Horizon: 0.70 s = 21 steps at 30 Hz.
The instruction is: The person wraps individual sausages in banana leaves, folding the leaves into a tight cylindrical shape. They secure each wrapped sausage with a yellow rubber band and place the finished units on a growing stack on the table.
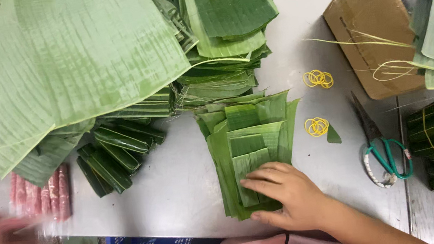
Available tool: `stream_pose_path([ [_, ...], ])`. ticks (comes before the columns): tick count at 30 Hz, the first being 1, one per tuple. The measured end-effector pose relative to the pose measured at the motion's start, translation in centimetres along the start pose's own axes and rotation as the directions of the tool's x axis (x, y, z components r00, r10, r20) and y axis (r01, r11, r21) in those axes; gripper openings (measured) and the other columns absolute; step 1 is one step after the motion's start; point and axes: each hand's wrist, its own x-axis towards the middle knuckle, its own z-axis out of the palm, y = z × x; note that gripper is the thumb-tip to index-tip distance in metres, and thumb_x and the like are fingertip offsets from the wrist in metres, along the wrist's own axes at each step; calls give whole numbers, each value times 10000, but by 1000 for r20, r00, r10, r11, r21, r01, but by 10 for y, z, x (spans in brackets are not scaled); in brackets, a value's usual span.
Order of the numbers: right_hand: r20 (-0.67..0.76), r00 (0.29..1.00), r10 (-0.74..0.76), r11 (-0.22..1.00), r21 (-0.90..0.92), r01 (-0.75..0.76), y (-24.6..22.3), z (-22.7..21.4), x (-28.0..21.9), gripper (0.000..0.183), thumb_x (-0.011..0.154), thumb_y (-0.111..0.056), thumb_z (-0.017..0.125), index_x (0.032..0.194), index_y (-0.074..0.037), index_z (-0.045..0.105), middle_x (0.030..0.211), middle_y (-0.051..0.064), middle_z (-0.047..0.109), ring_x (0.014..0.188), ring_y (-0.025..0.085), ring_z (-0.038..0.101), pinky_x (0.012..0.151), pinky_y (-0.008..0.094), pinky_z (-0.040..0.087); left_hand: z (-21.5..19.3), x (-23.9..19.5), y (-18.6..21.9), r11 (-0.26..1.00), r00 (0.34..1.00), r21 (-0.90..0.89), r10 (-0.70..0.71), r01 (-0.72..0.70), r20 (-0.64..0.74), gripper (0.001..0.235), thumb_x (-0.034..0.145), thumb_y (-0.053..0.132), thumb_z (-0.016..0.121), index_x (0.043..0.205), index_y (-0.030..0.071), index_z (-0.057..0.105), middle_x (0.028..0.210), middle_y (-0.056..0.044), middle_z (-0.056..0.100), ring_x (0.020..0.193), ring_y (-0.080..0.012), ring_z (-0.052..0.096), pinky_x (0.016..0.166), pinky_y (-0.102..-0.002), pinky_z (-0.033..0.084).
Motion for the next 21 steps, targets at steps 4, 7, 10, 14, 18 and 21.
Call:
stream_pose_path([
  [4,-53,998,22,963,270,-7,11,1,-5,542,948,-287,611,1374,45,571,1287,167,666,1163,368,621,994,452,468,117,-94,20,865,706,-173,-252,471,662,331,868,176,711,1152,41,603,1145,-164,762,971,-238,746,774,-402,618],
  [7,36,985,170,915,364,-172,24,6,-21,293,983,-286,641,1104,-23,684,1006,106,715,941,279,668,834,379,532,175,-128,18,765,672,-336,-167,550,721,375,923,136,721,1222,-7,545,1237,-202,726,1071,-246,719,839,-381,598],
  [10,80,910,407,825,395,-403,36,11,-41,242,962,-247,627,954,-16,700,840,77,696,783,216,665,709,342,531,186,-132,15,602,539,-279,-307,748,784,392,980,336,511,1196,29,624,1172,-143,783,1018,-206,779,833,-342,634],
  [14,223,742,633,442,683,-582,49,13,-57,240,990,-193,634,879,12,691,728,77,581,686,174,528,619,316,456,180,-131,10,922,685,-49,-249,384,685,359,1004,317,530,1059,49,762,873,-139,782,723,-236,728,638,-353,582],
  [18,-54,779,625,741,352,-571,40,14,-56,121,843,-118,735,793,-25,677,677,55,585,583,174,554,541,312,457,188,-141,9,823,780,314,227,-474,583,213,938,218,708,787,69,690,705,-105,674,681,-291,654,657,-399,519],
  [21,-322,871,371,906,-78,-415,23,14,-42,163,763,-113,803,756,-64,648,697,62,627,613,232,614,555,351,496,197,-142,12,661,698,291,508,-692,505,169,847,142,789,792,79,642,756,-98,641,735,-311,621,691,-419,503],
])
